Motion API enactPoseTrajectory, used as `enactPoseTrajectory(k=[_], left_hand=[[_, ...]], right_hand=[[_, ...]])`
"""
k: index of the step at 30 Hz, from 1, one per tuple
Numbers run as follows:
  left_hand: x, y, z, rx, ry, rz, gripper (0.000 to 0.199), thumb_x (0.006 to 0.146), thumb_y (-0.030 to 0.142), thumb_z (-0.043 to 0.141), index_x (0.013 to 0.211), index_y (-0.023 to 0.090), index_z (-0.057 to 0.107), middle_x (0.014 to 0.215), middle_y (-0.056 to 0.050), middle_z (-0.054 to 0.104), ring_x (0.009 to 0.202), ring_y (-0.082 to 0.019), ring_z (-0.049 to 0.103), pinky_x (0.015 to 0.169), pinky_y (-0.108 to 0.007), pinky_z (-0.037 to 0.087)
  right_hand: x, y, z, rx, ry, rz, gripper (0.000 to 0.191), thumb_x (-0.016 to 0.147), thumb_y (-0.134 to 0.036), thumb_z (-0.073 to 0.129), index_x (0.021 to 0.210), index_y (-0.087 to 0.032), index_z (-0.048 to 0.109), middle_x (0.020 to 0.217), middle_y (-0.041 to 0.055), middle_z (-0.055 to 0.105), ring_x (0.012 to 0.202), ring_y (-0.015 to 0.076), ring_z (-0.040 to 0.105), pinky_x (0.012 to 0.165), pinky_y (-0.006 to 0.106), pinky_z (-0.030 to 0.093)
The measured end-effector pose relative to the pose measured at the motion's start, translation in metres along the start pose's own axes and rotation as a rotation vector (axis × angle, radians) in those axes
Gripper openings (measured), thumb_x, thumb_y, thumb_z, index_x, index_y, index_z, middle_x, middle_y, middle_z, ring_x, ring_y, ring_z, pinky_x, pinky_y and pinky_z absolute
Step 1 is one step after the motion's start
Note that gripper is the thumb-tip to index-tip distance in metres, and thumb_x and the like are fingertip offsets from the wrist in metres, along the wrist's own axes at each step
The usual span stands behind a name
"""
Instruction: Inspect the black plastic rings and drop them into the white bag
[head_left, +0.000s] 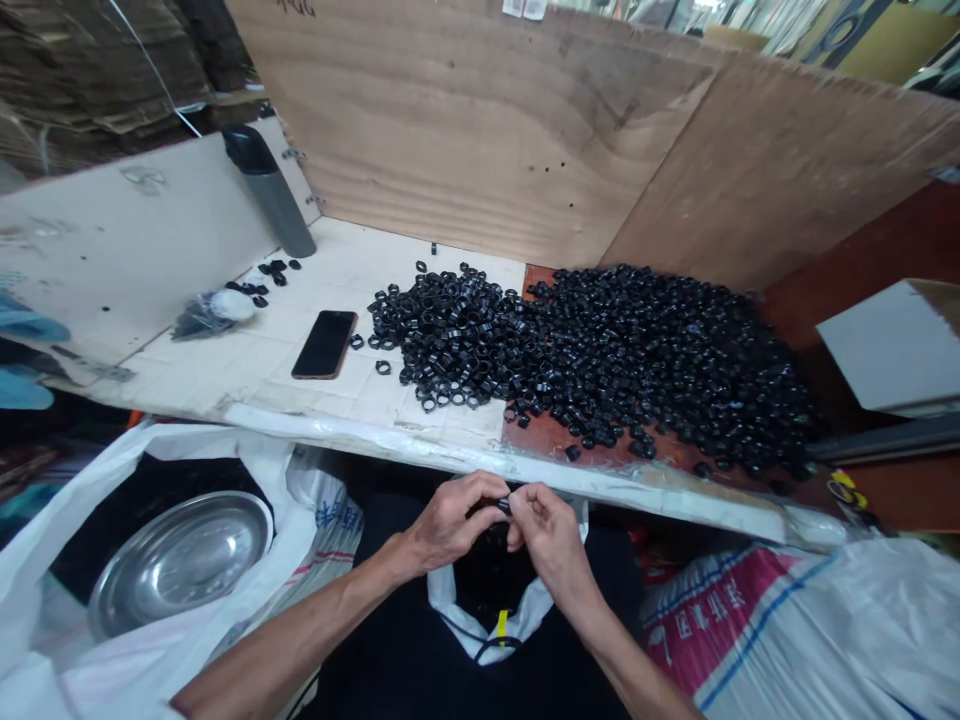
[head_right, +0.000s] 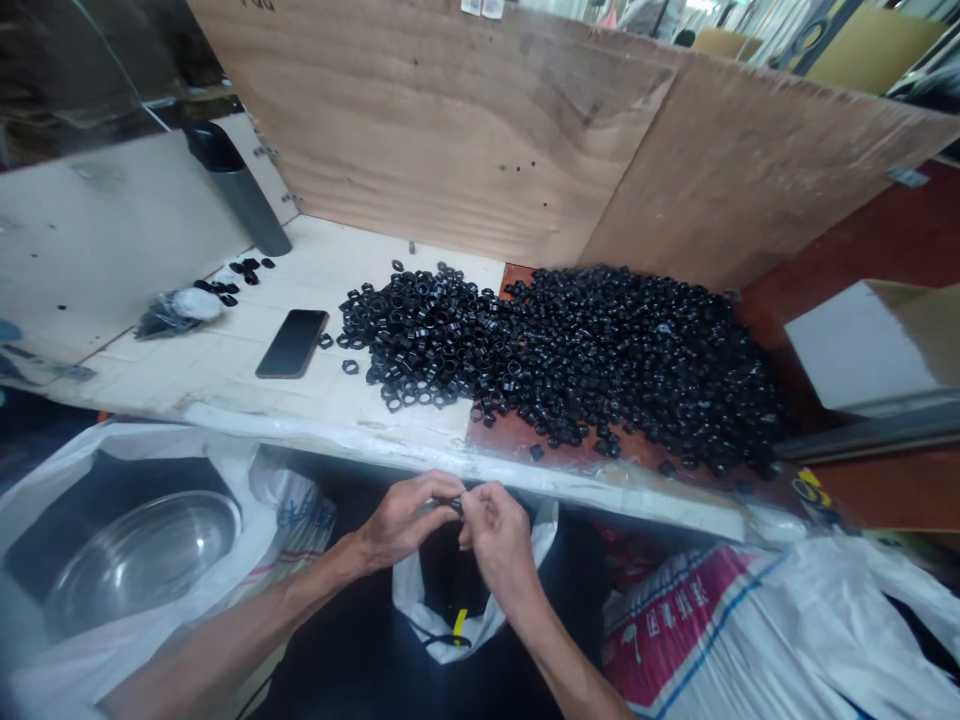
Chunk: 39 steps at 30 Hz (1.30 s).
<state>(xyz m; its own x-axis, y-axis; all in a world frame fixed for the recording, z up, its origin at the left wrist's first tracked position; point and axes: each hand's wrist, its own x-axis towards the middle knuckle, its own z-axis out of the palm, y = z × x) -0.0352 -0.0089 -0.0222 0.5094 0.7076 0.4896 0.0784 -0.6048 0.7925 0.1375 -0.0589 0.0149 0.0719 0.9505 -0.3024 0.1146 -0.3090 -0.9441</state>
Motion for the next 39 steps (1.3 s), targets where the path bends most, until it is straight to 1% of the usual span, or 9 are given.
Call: enactPoseTrajectory(k=[4,12,16,20,23,26,33,36,39], left_hand=[[-0.002,0.001,0.011,0.089,0.116,0.013,0.021,0.090,0.012,0.059,0.110,0.016,0.061,0.107,-0.012,0.070,0.101,-0.021,0.069,0.089,-0.035,0.059],[-0.027,-0.022,0.014,0.407,0.093,0.295,0.042,0.088,0.005,0.055,0.129,0.014,0.054,0.114,-0.016,0.070,0.107,-0.023,0.069,0.085,-0.035,0.062],[-0.028,-0.021,0.009,0.402,0.044,0.326,0.037,0.091,0.006,0.052,0.127,0.014,0.054,0.115,-0.016,0.070,0.107,-0.023,0.069,0.085,-0.035,0.061],[0.000,-0.002,-0.006,0.217,-0.189,0.135,0.024,0.088,0.025,0.066,0.110,0.016,0.060,0.104,-0.011,0.071,0.097,-0.021,0.069,0.085,-0.034,0.058],[0.036,0.001,-0.010,0.264,-0.059,-0.116,0.019,0.086,0.031,0.068,0.097,0.018,0.061,0.092,-0.006,0.067,0.083,-0.018,0.066,0.077,-0.032,0.056],[0.071,-0.016,-0.002,0.415,0.096,-0.281,0.015,0.089,0.021,0.060,0.104,0.019,0.060,0.093,-0.004,0.063,0.078,-0.016,0.063,0.077,-0.031,0.053],[0.091,-0.053,0.020,0.566,0.050,-0.293,0.014,0.089,0.018,0.056,0.103,0.020,0.060,0.099,-0.004,0.066,0.088,-0.019,0.065,0.079,-0.031,0.052],[0.087,-0.051,0.021,0.574,0.059,-0.239,0.015,0.088,0.014,0.053,0.100,0.020,0.061,0.097,-0.004,0.067,0.090,-0.019,0.065,0.082,-0.032,0.052],[0.086,-0.042,0.019,0.539,0.075,-0.198,0.013,0.085,0.016,0.057,0.096,0.019,0.062,0.093,-0.005,0.068,0.089,-0.021,0.065,0.084,-0.034,0.052]], right_hand=[[0.002,0.008,0.010,-0.272,0.204,-0.244,0.033,0.093,-0.049,0.052,0.076,-0.020,0.058,0.059,-0.0022,0.053,0.052,0.0127,0.050,0.053,0.024,0.042],[0.005,0.012,0.020,0.238,-0.005,0.266,0.050,0.083,-0.064,0.060,0.065,-0.018,0.052,0.043,-0.0062,0.044,0.036,0.0081,0.038,0.037,0.021,0.034],[0.007,0.010,0.012,0.135,-0.058,0.326,0.049,0.087,-0.063,0.053,0.065,-0.019,0.051,0.049,-0.0035,0.048,0.038,0.0095,0.040,0.038,0.023,0.035],[0.031,0.001,-0.013,-0.475,0.107,-0.064,0.038,0.090,-0.052,0.053,0.069,-0.020,0.055,0.059,-0.0002,0.054,0.054,0.0155,0.053,0.056,0.027,0.043],[0.065,-0.007,-0.027,-0.669,0.312,-0.450,0.018,0.092,-0.035,0.051,0.091,-0.019,0.058,0.088,0.0067,0.061,0.079,0.0204,0.061,0.074,0.032,0.048],[0.095,-0.008,-0.028,-0.794,0.295,-0.619,0.017,0.090,-0.023,0.049,0.103,-0.018,0.059,0.103,0.0100,0.057,0.088,0.0215,0.061,0.076,0.031,0.050],[0.112,0.009,-0.026,-0.838,0.289,-0.656,0.015,0.088,-0.015,0.046,0.093,-0.018,0.060,0.094,0.0080,0.059,0.082,0.0198,0.061,0.075,0.030,0.049],[0.106,0.010,-0.031,-0.695,0.316,-0.603,0.002,0.082,-0.019,0.055,0.082,-0.019,0.057,0.082,0.0051,0.060,0.073,0.0190,0.060,0.072,0.031,0.049],[0.098,0.007,-0.036,-0.324,0.300,-0.414,0.011,0.080,-0.027,0.065,0.085,-0.019,0.059,0.073,0.0004,0.063,0.062,0.0164,0.061,0.063,0.029,0.049]])
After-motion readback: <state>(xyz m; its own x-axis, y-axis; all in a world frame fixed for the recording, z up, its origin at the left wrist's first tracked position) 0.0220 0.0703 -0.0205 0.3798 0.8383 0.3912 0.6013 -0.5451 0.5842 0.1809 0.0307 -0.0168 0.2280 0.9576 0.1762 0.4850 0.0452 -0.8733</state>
